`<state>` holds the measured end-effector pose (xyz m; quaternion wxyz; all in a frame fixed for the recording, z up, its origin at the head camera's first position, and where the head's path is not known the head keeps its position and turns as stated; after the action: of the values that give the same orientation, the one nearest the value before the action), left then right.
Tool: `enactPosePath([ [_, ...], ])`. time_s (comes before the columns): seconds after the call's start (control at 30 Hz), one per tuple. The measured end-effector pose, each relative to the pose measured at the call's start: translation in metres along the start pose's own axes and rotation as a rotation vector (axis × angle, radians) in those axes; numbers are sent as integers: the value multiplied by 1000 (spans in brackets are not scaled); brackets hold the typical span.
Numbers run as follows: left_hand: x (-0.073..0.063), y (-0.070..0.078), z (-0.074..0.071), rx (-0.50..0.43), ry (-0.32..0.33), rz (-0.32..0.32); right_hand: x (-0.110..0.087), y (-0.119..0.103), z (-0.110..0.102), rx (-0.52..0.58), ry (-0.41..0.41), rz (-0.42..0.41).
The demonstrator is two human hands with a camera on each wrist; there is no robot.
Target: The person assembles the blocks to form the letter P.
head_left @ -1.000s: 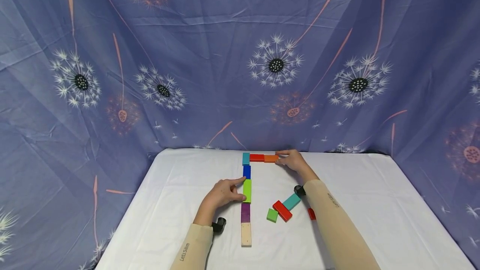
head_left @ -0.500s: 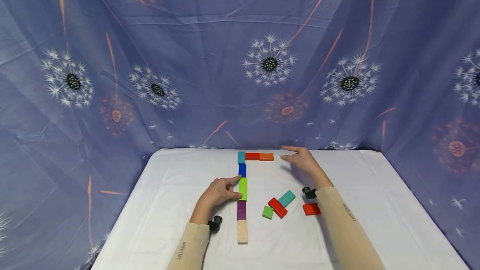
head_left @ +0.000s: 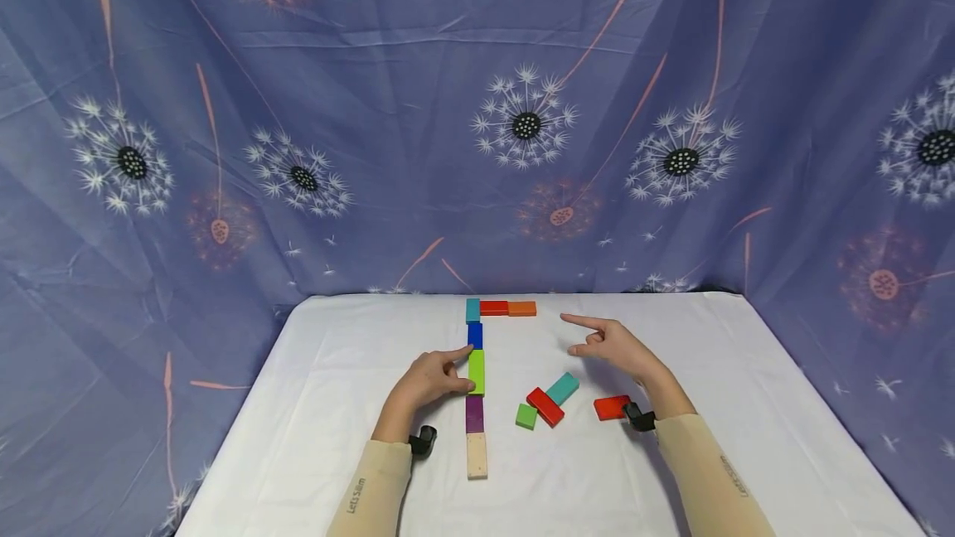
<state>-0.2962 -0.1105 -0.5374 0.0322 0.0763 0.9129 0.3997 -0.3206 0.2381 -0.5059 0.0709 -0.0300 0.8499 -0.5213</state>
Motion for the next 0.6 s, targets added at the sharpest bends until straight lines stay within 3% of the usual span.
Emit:
enactPosePath([
  [0.43,0,-1,1,-7,1,-5,-39,24,31,75,-235,-61],
  [0.6,0,0,2,-4,8,20,-48,26,42,105,-345,-20],
])
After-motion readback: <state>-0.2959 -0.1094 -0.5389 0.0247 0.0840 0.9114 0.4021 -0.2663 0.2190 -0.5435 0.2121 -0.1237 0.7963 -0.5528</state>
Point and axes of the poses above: each hand's wrist, its own x-axis towards the middle knuckle, its own z-axis out of the palm, y = z × x, the point moved 5 cm from there along x, towards the middle knuckle, and after that the axes turned 12 degrees about y, right-handed, at the moved point
